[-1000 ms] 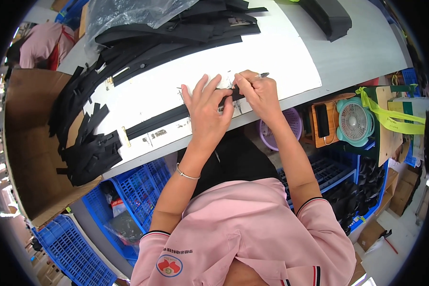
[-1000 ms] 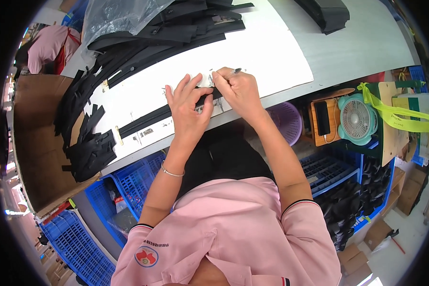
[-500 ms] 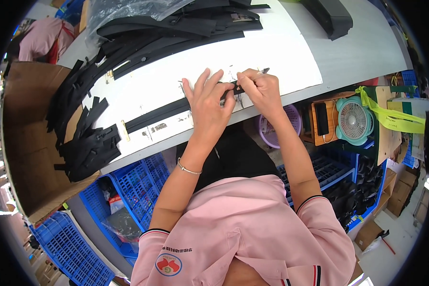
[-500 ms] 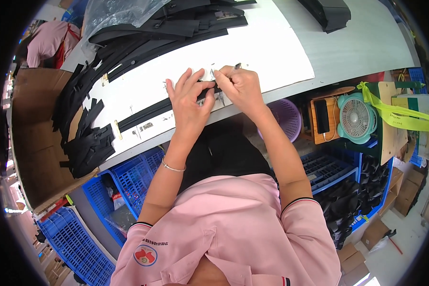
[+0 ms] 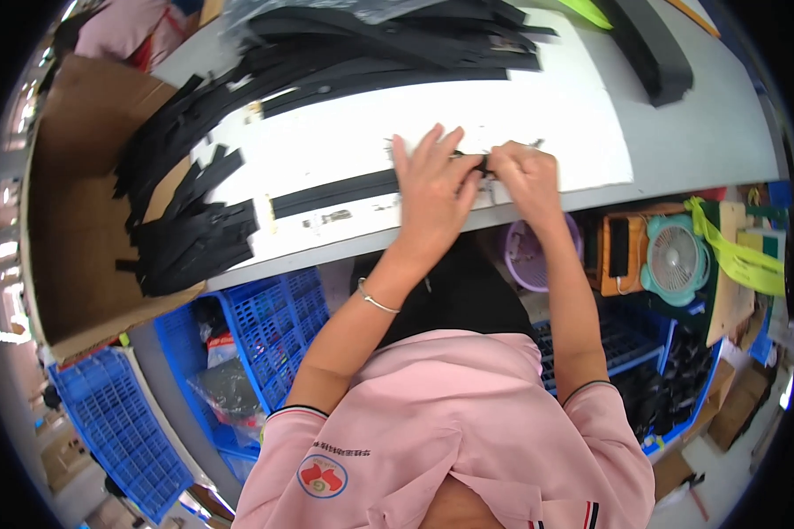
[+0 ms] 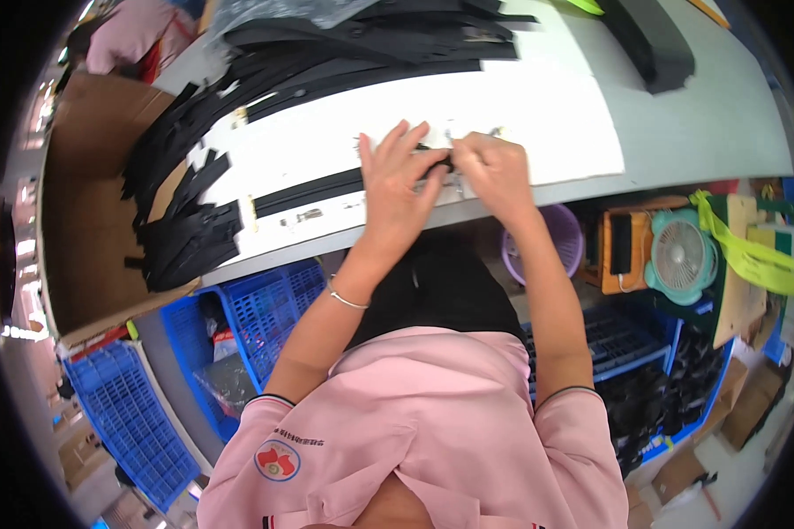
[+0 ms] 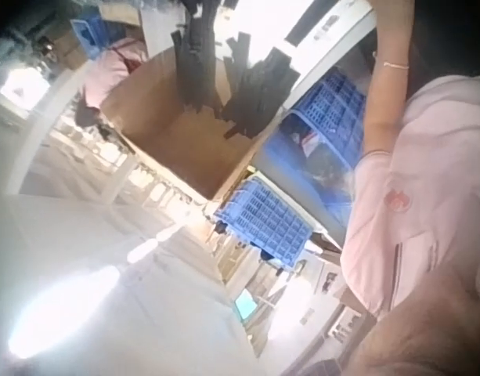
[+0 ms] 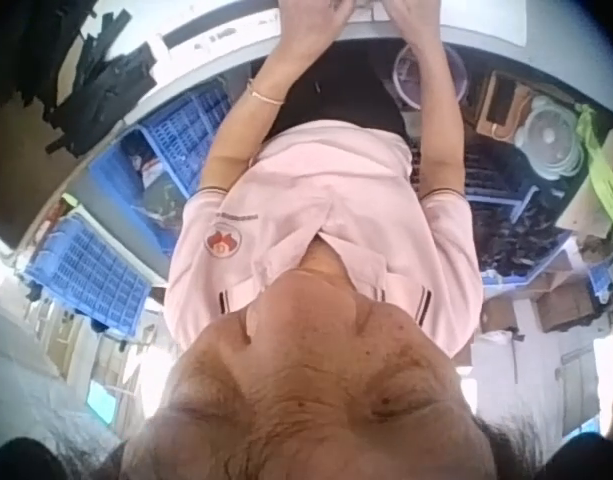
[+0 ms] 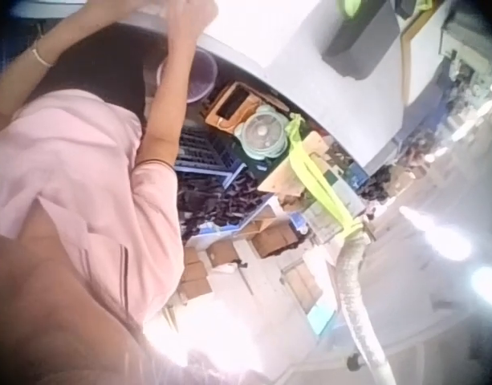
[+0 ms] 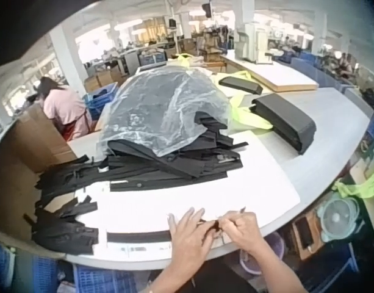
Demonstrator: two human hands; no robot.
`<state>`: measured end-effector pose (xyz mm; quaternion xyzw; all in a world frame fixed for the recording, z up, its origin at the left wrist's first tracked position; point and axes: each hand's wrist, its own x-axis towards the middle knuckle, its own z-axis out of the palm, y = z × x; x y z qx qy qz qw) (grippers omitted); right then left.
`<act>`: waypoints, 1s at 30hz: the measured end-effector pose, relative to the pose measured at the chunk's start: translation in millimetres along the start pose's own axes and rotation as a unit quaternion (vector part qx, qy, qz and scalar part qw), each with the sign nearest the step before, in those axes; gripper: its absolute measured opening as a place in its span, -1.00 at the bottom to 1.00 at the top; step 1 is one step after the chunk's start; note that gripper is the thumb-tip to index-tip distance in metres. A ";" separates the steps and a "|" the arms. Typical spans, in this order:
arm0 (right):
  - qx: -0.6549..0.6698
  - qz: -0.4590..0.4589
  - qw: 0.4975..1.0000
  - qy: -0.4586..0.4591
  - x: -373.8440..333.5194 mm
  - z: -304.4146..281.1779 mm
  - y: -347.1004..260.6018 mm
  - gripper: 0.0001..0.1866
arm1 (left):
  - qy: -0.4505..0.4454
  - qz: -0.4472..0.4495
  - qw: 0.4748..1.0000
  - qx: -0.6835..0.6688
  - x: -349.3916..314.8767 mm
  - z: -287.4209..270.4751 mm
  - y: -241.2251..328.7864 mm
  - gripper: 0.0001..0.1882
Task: Marking specific points on black zipper strips using a pen and a guidance template on a workbench.
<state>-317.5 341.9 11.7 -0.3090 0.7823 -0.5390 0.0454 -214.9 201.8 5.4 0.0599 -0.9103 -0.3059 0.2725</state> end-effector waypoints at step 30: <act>0.099 0.076 0.986 0.114 -2.5 0.0 -1.4 -0.74 | -0.018 -0.180 0.918 0.354 -96.5 -240.3 -149.5 -0.55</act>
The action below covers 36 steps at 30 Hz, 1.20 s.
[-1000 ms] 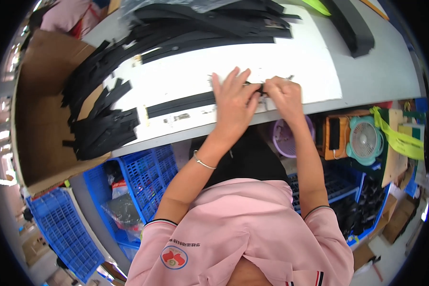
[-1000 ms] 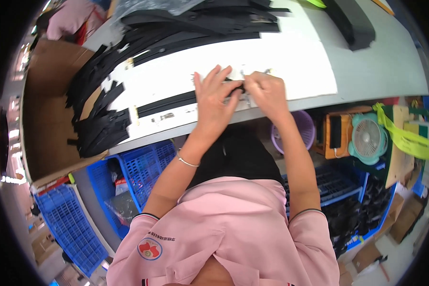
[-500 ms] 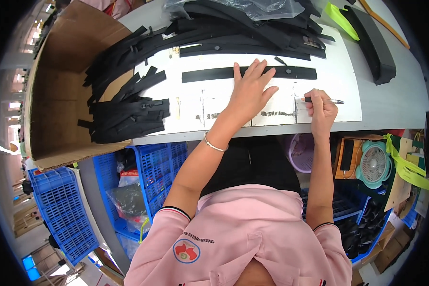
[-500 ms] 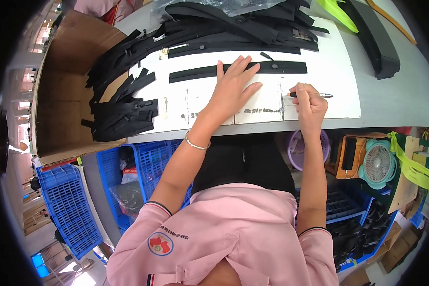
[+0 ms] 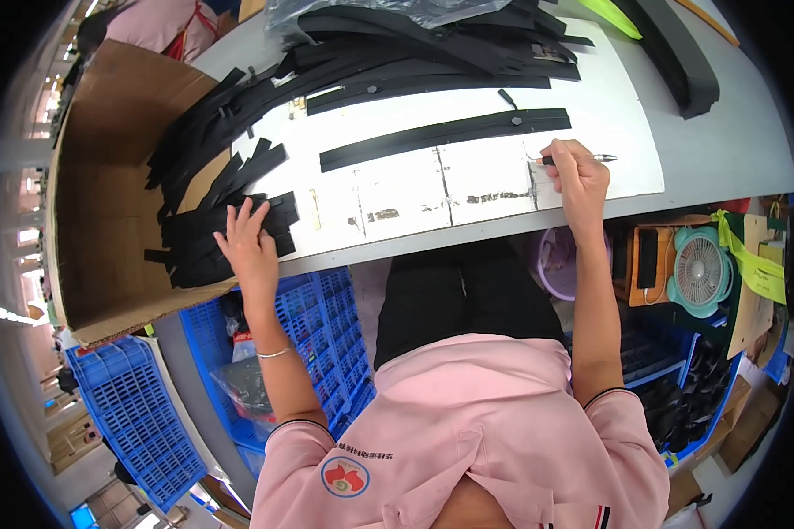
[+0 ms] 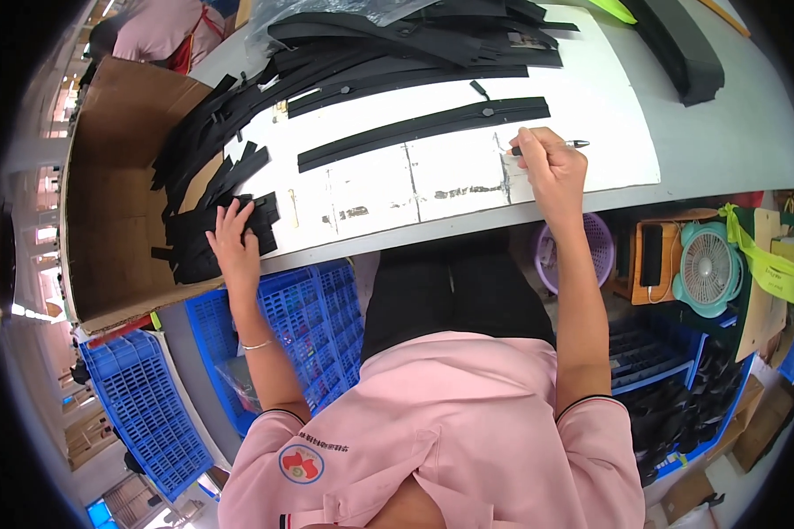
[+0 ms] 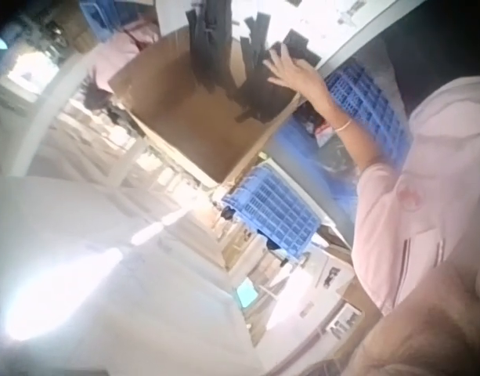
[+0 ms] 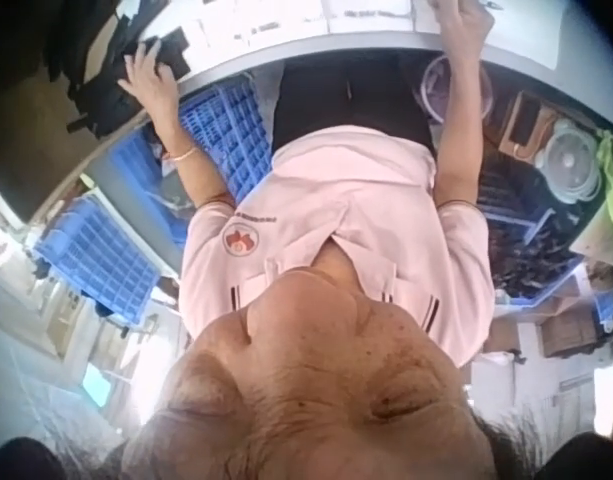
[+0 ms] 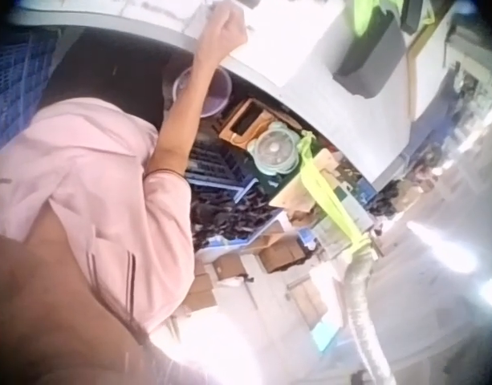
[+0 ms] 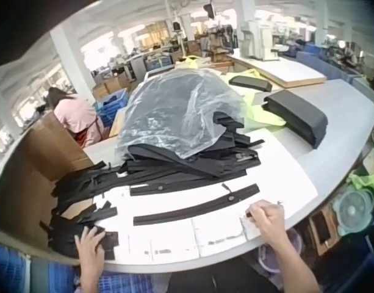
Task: Marking specific points on black zipper strips using a pen and a guidance template on a workbench.
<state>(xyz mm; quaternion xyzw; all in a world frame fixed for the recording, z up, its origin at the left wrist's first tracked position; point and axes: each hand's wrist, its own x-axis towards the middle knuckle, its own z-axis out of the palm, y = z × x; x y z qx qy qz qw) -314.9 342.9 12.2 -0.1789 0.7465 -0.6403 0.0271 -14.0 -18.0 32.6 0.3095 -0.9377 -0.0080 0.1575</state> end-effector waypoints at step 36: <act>0.002 -0.051 0.998 0.037 0.1 4.5 3.2 -0.77 | -0.085 0.016 0.938 -0.334 42.1 21.7 158.2 -0.86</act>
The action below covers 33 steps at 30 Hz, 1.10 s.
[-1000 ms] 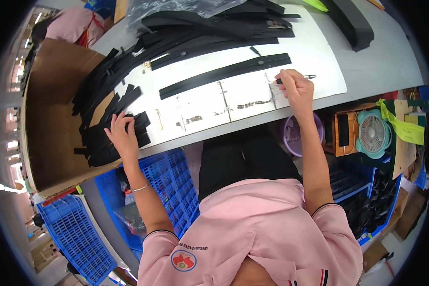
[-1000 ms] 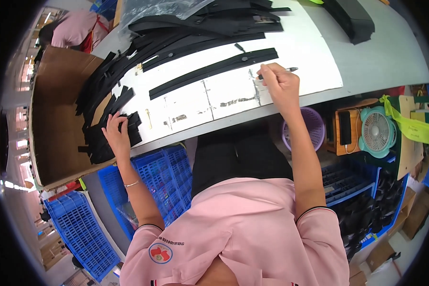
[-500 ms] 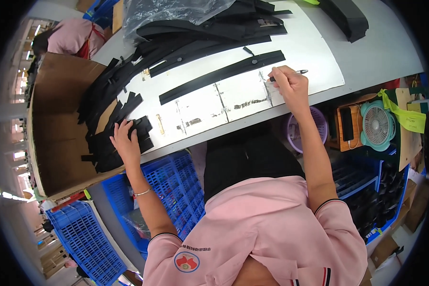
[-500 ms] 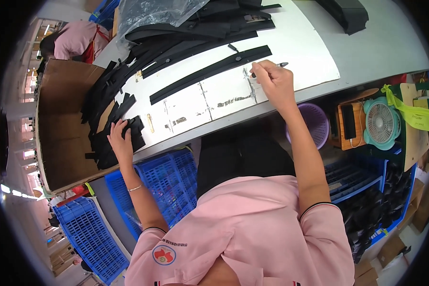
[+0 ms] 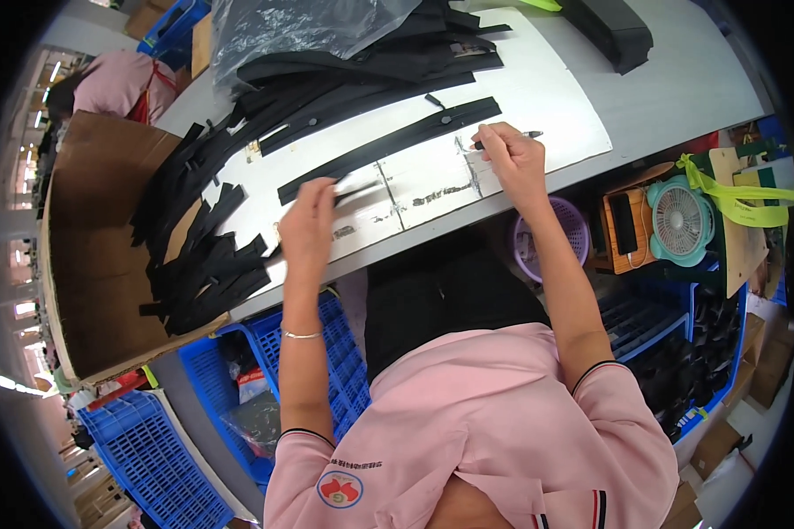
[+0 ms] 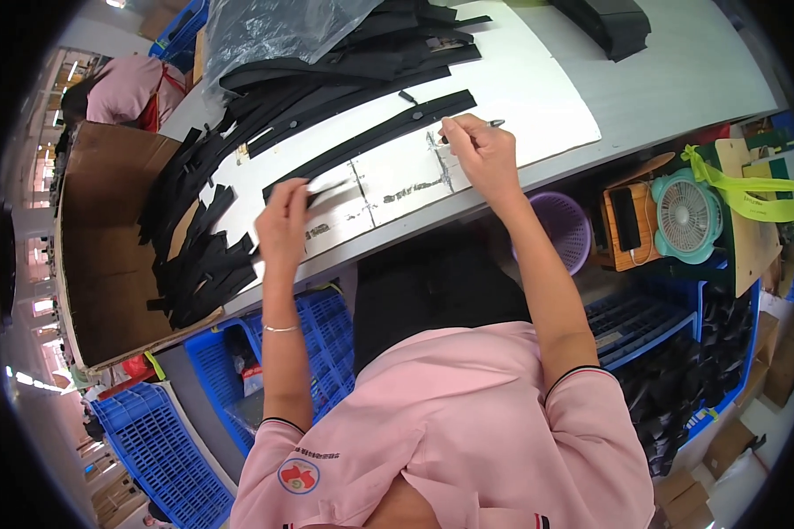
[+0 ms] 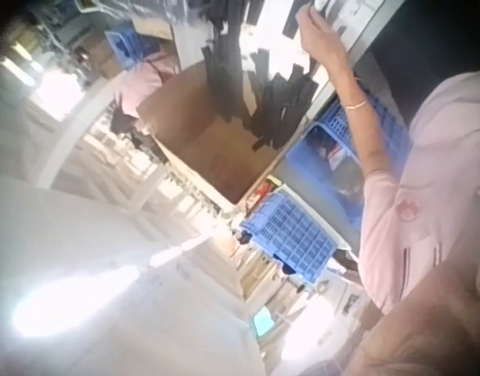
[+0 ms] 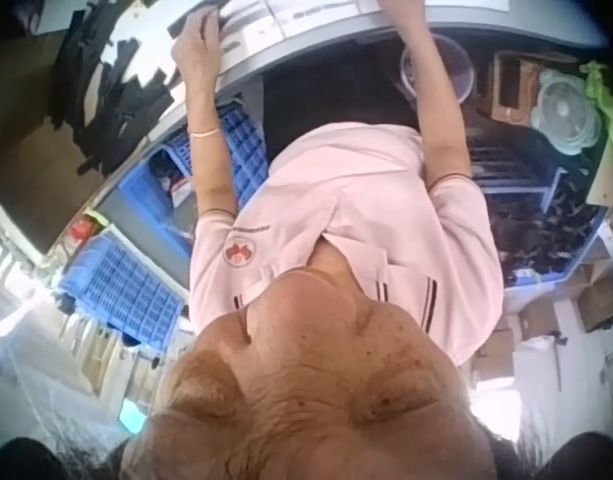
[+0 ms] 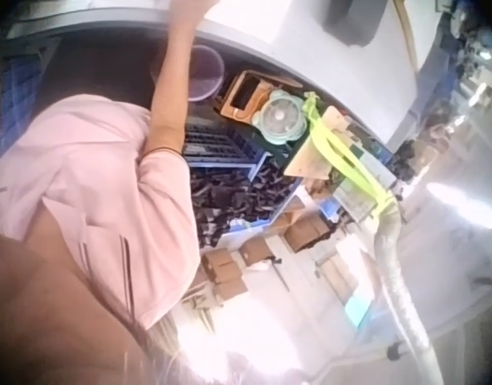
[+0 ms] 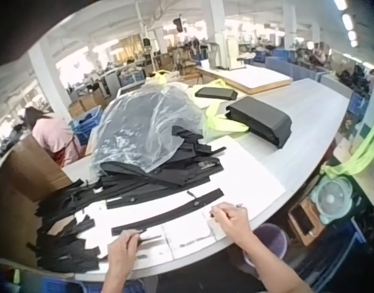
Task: Marking specific points on black zipper strips using a pen and a guidance template on a workbench.
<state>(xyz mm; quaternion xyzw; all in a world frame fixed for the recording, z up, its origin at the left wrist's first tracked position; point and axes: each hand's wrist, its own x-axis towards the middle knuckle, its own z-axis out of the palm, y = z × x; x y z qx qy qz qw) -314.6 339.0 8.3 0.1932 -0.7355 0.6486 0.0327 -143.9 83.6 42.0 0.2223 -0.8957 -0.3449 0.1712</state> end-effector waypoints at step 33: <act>-0.362 -0.240 0.894 -0.107 -43.1 -32.7 -4.4 -0.49 | 0.000 0.169 0.980 0.109 -37.4 53.9 22.3 -0.58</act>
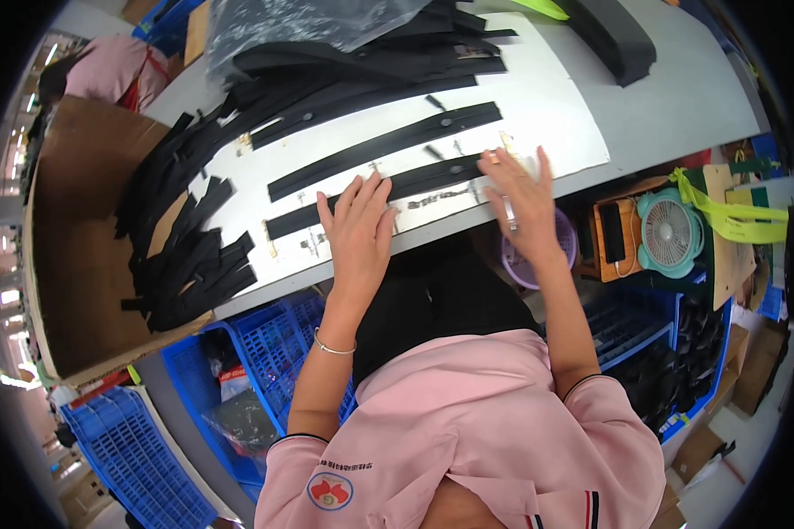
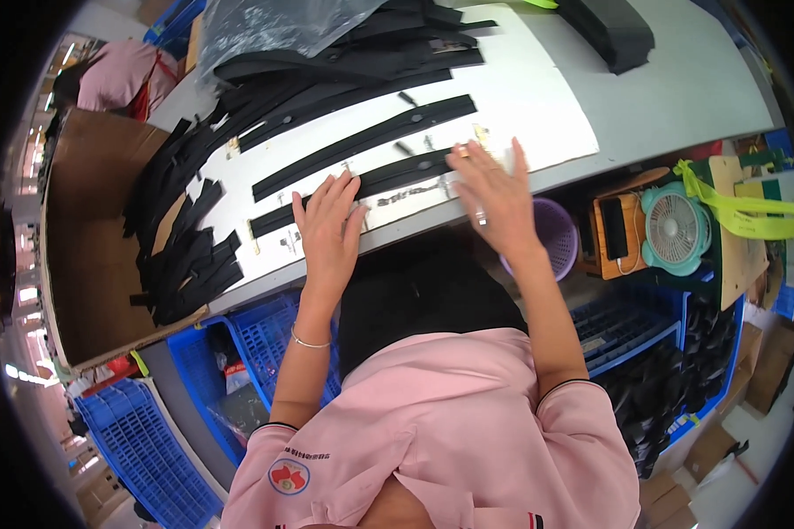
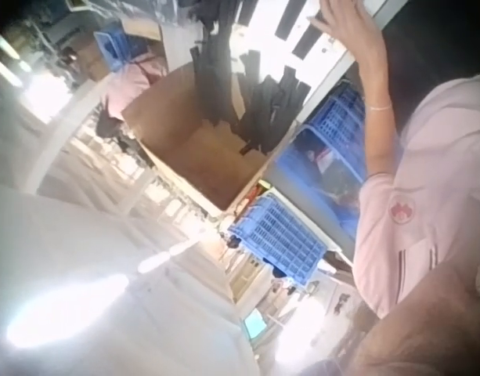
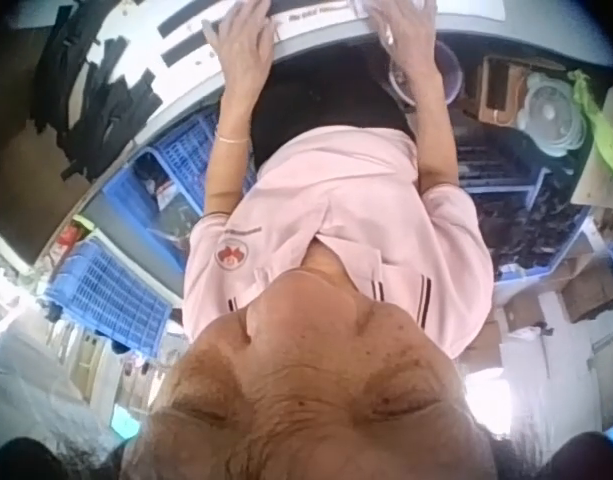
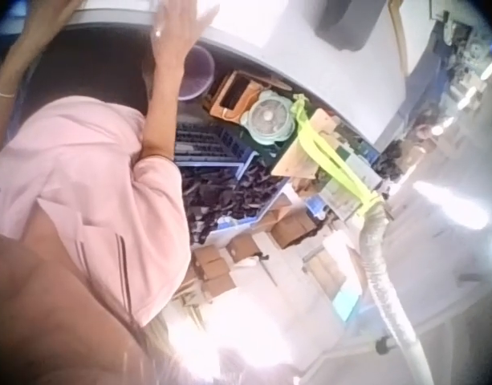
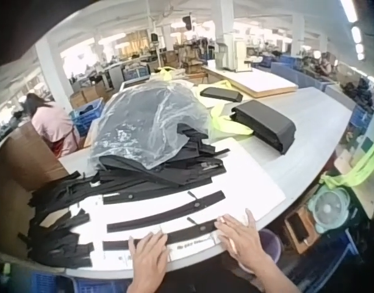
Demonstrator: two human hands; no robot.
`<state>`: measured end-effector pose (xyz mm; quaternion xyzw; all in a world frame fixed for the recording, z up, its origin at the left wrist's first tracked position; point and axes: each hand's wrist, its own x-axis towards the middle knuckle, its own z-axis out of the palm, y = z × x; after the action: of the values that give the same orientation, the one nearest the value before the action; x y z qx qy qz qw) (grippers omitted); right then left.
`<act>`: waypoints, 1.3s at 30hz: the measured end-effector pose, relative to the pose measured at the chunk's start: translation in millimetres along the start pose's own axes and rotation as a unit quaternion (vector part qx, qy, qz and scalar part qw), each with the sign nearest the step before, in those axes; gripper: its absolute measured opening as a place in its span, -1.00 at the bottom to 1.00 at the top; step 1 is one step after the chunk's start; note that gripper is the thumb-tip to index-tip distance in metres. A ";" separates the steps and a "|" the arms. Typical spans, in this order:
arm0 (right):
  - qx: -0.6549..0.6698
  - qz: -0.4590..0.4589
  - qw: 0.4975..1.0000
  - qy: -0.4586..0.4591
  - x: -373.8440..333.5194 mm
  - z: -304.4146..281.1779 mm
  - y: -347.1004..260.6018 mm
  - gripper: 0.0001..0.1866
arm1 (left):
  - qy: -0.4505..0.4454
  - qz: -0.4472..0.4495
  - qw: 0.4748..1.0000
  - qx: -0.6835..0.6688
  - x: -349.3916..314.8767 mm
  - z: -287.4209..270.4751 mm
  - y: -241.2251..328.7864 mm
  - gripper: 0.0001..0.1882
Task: Marking specific points on black zipper strips using a pen and a guidance template on a workbench.
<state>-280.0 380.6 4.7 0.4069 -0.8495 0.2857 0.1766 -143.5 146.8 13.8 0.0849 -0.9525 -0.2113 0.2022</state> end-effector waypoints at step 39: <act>0.417 0.151 0.875 -0.193 88.1 114.2 -162.0 -0.77 | 0.123 -0.153 0.978 0.071 -71.7 -35.5 -48.1 -0.43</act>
<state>-212.8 174.9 18.5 0.3562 -0.7199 0.5527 -0.2222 -60.1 108.4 -2.8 0.2691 -0.9087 -0.1595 0.2763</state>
